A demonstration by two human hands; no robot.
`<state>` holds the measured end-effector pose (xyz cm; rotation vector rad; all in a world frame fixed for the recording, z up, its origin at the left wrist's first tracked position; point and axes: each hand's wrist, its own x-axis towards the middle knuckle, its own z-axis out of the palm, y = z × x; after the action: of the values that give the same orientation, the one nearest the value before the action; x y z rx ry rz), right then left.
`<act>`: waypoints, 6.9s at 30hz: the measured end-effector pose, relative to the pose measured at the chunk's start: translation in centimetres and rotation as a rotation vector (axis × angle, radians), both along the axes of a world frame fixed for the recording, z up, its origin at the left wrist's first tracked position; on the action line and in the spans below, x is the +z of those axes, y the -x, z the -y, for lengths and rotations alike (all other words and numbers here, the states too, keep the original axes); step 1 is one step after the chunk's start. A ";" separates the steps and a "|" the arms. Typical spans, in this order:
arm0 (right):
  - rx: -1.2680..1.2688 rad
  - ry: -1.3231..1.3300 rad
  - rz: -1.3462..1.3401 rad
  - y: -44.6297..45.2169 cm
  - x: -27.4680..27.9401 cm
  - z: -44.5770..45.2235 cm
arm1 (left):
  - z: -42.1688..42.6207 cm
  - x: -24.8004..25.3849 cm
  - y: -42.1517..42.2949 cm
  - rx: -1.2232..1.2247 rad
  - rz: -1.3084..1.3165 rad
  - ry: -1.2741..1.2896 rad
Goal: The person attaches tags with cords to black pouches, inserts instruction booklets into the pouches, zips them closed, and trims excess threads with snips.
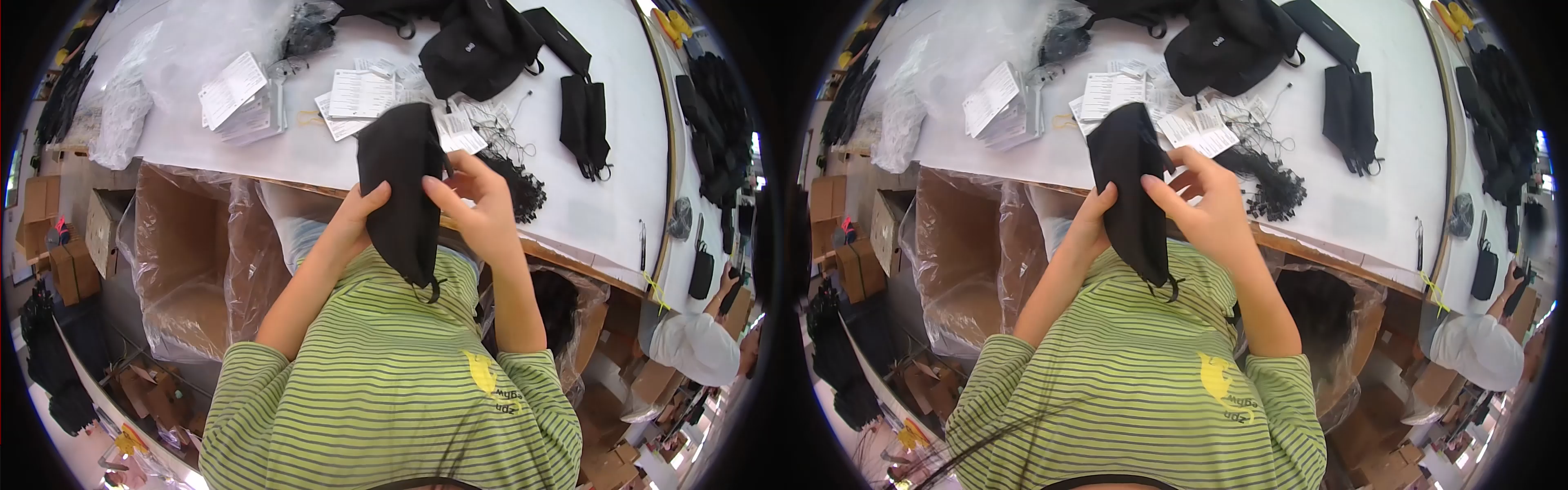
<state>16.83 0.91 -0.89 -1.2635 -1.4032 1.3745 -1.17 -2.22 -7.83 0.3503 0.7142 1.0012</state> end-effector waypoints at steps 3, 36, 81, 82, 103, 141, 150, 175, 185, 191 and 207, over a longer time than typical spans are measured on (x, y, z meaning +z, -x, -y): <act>-0.059 -0.115 0.220 -0.9 -0.2 0.7 | -0.3 -1.4 -0.3 -0.103 -0.205 -0.038; 0.288 0.087 -0.197 -4.7 -3.5 5.4 | -0.6 5.1 -1.4 -0.469 -0.527 -0.334; -0.041 -0.100 0.275 -12.1 2.8 6.4 | 0.4 6.7 -4.9 -0.422 -0.570 -0.169; 0.033 -0.175 0.381 -11.3 3.3 6.3 | 0.4 6.9 -4.9 -0.413 -0.585 -0.181; 0.180 -0.589 0.733 -7.4 4.1 5.8 | 0.3 6.9 -4.3 -0.374 -0.587 -0.247; 0.083 -0.526 0.641 -7.6 3.3 6.2 | 0.3 6.6 -4.7 -0.356 -0.604 -0.219; 0.110 -0.508 0.603 -7.4 2.9 6.2 | 0.3 6.7 -4.8 -0.358 -0.598 -0.212; -0.976 -0.287 1.037 -30.6 -12.7 3.9 | 1.0 6.1 -2.4 -0.320 -0.435 -0.240; -1.053 -0.228 1.220 -32.5 -12.3 4.8 | 0.6 6.3 -1.5 -0.269 -0.505 -0.233; -1.059 -0.190 1.271 -32.4 -12.3 5.0 | 0.3 5.7 -1.4 -0.284 -0.484 -0.258; 0.273 -0.040 0.512 -7.3 2.5 4.4 | -0.8 6.1 -1.6 -0.153 -0.567 -0.541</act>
<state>24.11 -3.46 1.57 -1.5075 -2.0026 1.2336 0.46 -1.44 -1.69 1.1767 0.8971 0.9437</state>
